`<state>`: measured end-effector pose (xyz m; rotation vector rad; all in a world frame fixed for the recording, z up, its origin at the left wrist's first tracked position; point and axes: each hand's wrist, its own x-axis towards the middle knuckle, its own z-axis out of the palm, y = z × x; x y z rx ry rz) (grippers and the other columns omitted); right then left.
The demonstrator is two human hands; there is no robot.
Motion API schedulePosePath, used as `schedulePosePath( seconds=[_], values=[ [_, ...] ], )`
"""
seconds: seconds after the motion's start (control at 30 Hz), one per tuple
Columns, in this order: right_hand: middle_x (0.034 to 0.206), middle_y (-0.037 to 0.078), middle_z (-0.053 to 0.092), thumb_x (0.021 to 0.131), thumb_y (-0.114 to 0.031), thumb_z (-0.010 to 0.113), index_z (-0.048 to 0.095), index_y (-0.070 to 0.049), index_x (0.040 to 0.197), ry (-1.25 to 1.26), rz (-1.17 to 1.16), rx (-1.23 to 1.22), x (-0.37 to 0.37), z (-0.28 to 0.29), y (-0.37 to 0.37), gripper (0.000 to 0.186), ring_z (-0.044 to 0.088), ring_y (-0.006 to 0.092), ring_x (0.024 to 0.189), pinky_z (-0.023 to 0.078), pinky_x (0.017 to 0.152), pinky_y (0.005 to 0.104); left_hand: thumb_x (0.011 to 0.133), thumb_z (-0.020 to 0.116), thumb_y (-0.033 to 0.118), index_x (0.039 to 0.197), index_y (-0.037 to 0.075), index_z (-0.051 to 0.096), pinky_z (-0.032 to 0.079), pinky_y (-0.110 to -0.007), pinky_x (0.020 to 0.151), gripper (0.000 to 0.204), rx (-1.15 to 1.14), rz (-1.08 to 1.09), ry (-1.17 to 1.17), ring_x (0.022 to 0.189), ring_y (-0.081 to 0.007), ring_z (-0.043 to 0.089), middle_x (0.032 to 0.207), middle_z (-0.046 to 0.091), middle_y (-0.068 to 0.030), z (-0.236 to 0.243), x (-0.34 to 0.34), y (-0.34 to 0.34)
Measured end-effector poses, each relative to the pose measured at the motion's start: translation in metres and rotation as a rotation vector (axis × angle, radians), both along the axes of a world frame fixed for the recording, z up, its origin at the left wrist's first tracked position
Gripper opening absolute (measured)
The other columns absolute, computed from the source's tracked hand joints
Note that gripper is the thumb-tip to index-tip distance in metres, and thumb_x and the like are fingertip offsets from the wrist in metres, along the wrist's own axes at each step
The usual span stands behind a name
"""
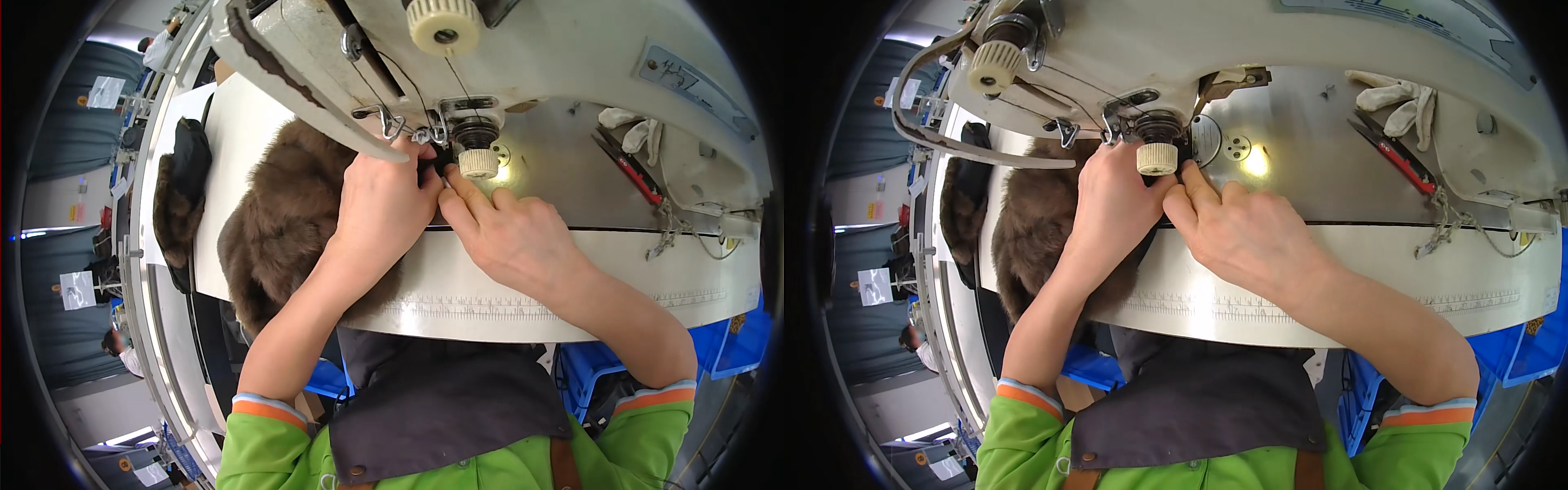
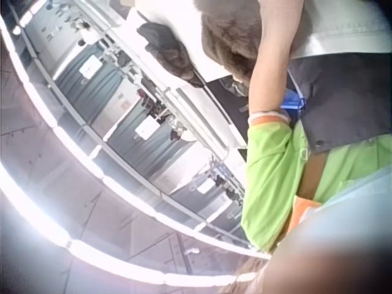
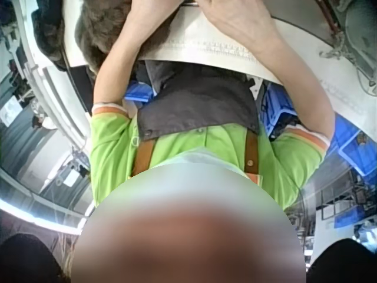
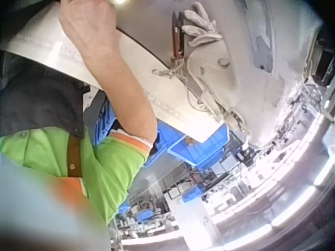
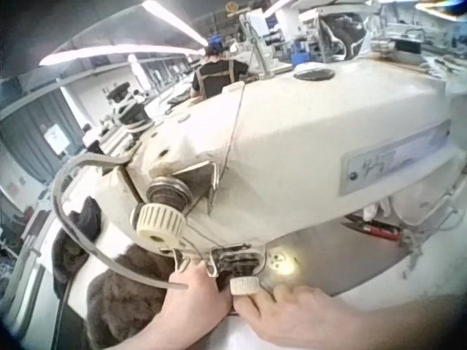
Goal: Sewing a fur hat using an industrial sewing machine.
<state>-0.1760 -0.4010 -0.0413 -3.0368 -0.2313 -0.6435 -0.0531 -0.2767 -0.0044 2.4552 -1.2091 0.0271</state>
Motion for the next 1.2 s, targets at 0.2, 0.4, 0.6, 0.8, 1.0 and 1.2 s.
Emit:
schedulePosePath(
  seconds=[0.2,0.4,0.6,0.8,1.0,1.2],
  values=[
    [0.116,0.012,0.067,0.080,-0.013,0.062,0.058,-0.006,0.107,-0.007,-0.009,0.020,0.001,-0.001,0.002,0.028,0.065,0.0157,0.065,0.054,0.050,0.0273,0.078,0.068,0.003,0.088,-0.002,0.065,0.051,-0.043,0.070,0.011,-0.121,-0.103,-0.212,0.078,-0.0367,0.062,0.080,0.062,-0.0163,-0.013,-0.003,0.002],
    [0.113,0.008,0.064,0.080,-0.013,0.062,0.058,-0.007,0.105,-0.011,0.094,0.120,-0.002,-0.004,-0.005,0.026,0.064,0.0161,0.064,0.054,0.053,0.0286,0.080,0.068,0.005,0.087,0.003,0.068,0.051,-0.041,0.064,0.007,-0.176,-0.146,-0.108,0.071,-0.0342,0.062,0.081,0.062,-0.0128,-0.009,0.004,0.007],
    [0.113,0.008,0.063,0.080,-0.012,0.062,0.056,-0.007,0.100,0.008,0.092,0.202,0.000,-0.005,-0.006,0.021,0.065,0.0167,0.063,0.054,0.052,0.0296,0.084,0.070,0.010,0.091,0.002,0.069,0.051,-0.039,0.066,0.010,-0.155,-0.060,-0.019,0.076,-0.0326,0.065,0.085,0.066,-0.0130,-0.006,0.007,0.006],
    [0.115,0.011,0.064,0.081,-0.012,0.061,0.056,-0.006,0.101,0.035,0.100,0.191,-0.001,-0.002,-0.006,0.021,0.068,0.0177,0.064,0.056,0.054,0.0301,0.085,0.070,0.011,0.092,-0.002,0.068,0.052,-0.038,0.069,0.014,-0.142,0.054,0.221,0.078,-0.0330,0.067,0.089,0.068,-0.0164,-0.004,0.006,0.003],
    [0.115,0.012,0.064,0.081,-0.012,0.061,0.056,-0.006,0.103,0.045,0.091,0.189,0.000,-0.002,-0.005,0.023,0.067,0.0176,0.063,0.056,0.054,0.0301,0.081,0.071,0.007,0.091,-0.004,0.067,0.053,-0.040,0.074,0.015,-0.177,0.088,0.231,0.085,-0.0337,0.067,0.092,0.067,-0.0171,-0.006,0.001,0.001],
    [0.118,0.013,0.064,0.081,-0.011,0.061,0.056,-0.005,0.104,0.048,0.094,0.181,0.001,-0.001,-0.004,0.024,0.068,0.0177,0.063,0.056,0.054,0.0300,0.078,0.073,0.008,0.089,-0.004,0.067,0.053,-0.042,0.074,0.017,-0.098,0.031,-0.040,0.084,-0.0336,0.066,0.089,0.066,-0.0174,-0.004,0.003,0.004]
  ],
)
